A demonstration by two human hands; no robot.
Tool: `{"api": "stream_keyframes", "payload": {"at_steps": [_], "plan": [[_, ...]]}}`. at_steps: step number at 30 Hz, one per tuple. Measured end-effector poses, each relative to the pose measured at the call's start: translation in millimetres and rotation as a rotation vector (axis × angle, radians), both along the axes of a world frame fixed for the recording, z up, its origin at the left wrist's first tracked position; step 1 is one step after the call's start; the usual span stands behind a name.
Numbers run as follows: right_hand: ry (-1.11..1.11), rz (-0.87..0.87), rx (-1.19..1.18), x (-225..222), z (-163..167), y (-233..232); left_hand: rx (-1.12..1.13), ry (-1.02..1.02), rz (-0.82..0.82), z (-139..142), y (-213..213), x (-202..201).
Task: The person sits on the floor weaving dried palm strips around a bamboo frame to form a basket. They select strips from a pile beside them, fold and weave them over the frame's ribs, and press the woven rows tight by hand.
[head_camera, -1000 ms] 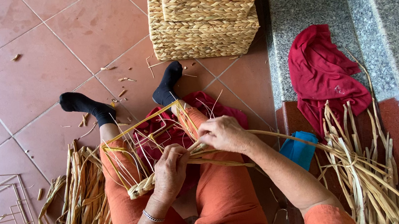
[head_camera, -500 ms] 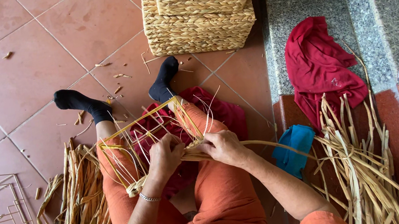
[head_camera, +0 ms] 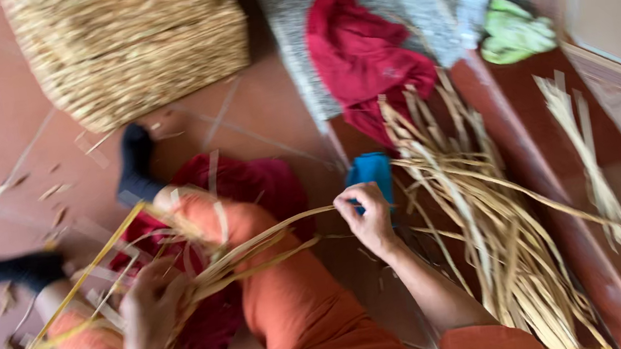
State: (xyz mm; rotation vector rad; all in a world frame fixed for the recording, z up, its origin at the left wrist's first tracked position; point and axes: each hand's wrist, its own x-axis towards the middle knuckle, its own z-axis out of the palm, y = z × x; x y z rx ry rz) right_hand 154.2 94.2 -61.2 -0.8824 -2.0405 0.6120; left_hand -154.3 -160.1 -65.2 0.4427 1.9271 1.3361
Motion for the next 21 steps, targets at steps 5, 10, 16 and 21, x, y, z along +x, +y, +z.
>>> {"api": "stream_keyframes", "payload": {"at_steps": [5, 10, 16, 21], "plan": [[-0.225, -0.414, 0.116, 107.6, -31.3, 66.8, 0.019, 0.104, -0.039, -16.0, -16.0, -0.7], [-0.482, -0.561, 0.355, 149.8, -33.0, 108.5, 0.013, 0.088, -0.011, -27.0, -17.7, 0.1], [-0.630, -0.682, 0.234, 164.2, -23.7, 124.0, 0.024, 0.080, 0.025, -29.3, -22.5, 0.6], [-0.916, -0.843, 0.533, 205.0, -9.6, 101.0, 0.033, 0.083, -0.005, -30.3, -18.8, -3.1]]}}
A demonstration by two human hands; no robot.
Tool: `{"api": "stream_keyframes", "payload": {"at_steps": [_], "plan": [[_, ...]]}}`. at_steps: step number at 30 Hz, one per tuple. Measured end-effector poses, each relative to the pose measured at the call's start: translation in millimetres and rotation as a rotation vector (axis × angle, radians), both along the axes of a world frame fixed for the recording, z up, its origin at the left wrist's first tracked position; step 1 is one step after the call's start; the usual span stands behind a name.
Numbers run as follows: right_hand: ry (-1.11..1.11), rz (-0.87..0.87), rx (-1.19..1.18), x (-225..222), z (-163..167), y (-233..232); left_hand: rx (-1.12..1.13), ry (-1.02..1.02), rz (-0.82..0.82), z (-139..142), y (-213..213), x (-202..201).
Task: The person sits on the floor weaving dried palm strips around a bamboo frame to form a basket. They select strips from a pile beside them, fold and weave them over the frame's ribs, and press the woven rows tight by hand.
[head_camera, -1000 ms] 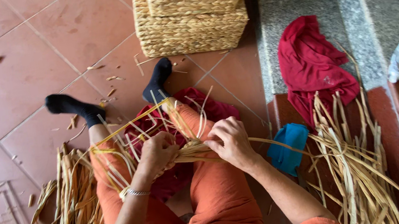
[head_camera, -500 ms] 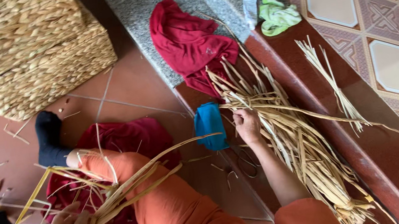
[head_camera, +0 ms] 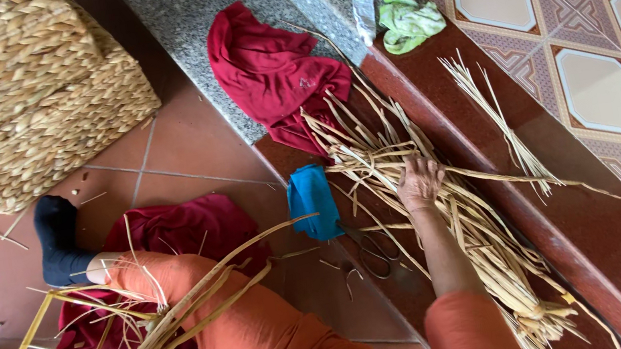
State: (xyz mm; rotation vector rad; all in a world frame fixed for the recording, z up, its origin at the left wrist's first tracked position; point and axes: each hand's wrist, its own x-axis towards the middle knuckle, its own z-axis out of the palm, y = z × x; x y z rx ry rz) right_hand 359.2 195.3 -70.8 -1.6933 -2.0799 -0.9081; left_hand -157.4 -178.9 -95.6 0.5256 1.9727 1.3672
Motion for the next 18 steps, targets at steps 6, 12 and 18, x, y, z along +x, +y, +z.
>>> {"api": "stream_keyframes", "payload": {"at_steps": [6, 12, 18], "plan": [[-0.010, -0.092, -0.542, 29.5, 7.6, -2.5, 0.019, 0.056, 0.022, 7.2, 5.9, 8.5], [0.177, -0.560, -0.965, 83.3, 19.5, 13.6, 0.037, 0.028, 0.029, 8.2, 2.7, 9.3], [0.200, -0.421, -0.565, 117.6, 54.2, 0.9, 0.015, 0.110, 0.042, 0.7, 1.7, 14.2]]}}
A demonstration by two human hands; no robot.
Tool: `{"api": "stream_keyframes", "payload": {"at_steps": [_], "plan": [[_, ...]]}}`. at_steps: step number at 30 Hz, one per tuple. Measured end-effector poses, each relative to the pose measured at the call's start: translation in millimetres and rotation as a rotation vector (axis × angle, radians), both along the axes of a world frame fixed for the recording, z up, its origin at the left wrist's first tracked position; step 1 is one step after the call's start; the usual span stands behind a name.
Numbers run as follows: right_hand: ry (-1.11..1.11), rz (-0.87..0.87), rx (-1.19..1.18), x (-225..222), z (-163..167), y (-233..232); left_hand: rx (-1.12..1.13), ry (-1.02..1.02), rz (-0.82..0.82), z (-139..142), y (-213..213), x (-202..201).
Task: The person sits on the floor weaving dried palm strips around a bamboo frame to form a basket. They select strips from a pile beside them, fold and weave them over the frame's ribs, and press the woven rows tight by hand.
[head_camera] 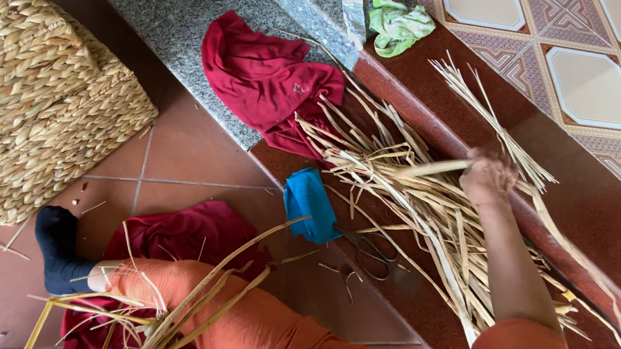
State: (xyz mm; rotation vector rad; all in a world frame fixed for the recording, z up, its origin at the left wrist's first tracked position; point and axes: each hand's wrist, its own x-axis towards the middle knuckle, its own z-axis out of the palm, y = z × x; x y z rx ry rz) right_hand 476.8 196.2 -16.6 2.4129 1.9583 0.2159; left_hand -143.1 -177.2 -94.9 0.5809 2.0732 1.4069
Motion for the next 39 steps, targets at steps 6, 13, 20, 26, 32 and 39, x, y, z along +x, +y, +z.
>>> {"api": "stream_keyframes", "payload": {"at_steps": [6, 13, 20, 26, 32, 39], "plan": [[0.689, 0.540, 0.126, -115.9, 39.6, -20.2, 0.266, 0.239, 0.108, 34.8, 3.1, 39.2], [0.952, 1.401, -0.031, -302.5, 63.0, -51.2, 0.328, 0.319, -0.062, 88.9, 2.9, 105.3], [0.795, 1.733, -0.086, -388.0, 48.5, -104.8, 0.170, 0.330, 0.010, 63.1, 9.9, 119.8], [1.015, 1.830, -0.315, -414.0, 22.0, -168.5, 0.191, 0.181, -0.081, 57.3, 10.4, 119.3], [1.035, 1.602, -0.250, -455.7, 17.7, -142.0, 0.069, 0.468, 0.144, 58.1, 17.9, 56.6], [1.051, 1.611, -0.213, -485.7, 13.5, -147.8, 0.093, 0.764, 0.026, 52.1, 28.0, 45.6]]}}
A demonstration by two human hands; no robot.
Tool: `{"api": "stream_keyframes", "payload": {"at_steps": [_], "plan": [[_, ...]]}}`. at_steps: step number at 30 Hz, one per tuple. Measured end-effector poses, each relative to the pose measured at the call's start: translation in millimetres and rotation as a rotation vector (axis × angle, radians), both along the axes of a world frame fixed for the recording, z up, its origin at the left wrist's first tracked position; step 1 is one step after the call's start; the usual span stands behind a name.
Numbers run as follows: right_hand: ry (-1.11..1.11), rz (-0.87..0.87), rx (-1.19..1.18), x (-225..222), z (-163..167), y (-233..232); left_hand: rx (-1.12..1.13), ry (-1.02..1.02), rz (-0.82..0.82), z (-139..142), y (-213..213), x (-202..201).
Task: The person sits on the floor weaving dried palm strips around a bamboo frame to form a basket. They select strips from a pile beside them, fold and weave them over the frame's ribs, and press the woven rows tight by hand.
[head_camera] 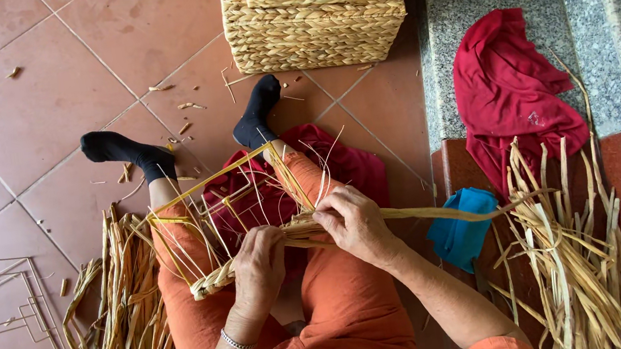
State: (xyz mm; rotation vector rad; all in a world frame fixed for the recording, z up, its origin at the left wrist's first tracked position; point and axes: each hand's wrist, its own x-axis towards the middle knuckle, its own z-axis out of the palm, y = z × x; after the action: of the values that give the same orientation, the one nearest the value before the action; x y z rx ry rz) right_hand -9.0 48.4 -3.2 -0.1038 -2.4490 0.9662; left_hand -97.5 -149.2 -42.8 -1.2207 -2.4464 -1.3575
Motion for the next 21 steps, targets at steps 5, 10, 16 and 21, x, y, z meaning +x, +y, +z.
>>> {"api": "stream_keyframes", "payload": {"at_steps": [5, 10, 16, 21], "plan": [[-0.048, 0.099, -0.011, -3.8, -3.7, -5.3, -0.038, 0.165, -0.056, -8.8, -11.9, 10.8], [-0.097, 0.179, 0.003, -12.1, -15.1, -14.1, 0.026, 0.234, -0.050, -18.3, -14.6, 17.5], [-0.062, 0.150, 0.304, -27.3, -43.2, -12.8, -0.042, 0.267, -0.075, -16.4, -13.4, 17.7], [0.020, 0.150, 0.568, -36.2, -59.1, -20.4, -0.074, 0.268, -0.081, -12.4, -7.8, 11.4]]}}
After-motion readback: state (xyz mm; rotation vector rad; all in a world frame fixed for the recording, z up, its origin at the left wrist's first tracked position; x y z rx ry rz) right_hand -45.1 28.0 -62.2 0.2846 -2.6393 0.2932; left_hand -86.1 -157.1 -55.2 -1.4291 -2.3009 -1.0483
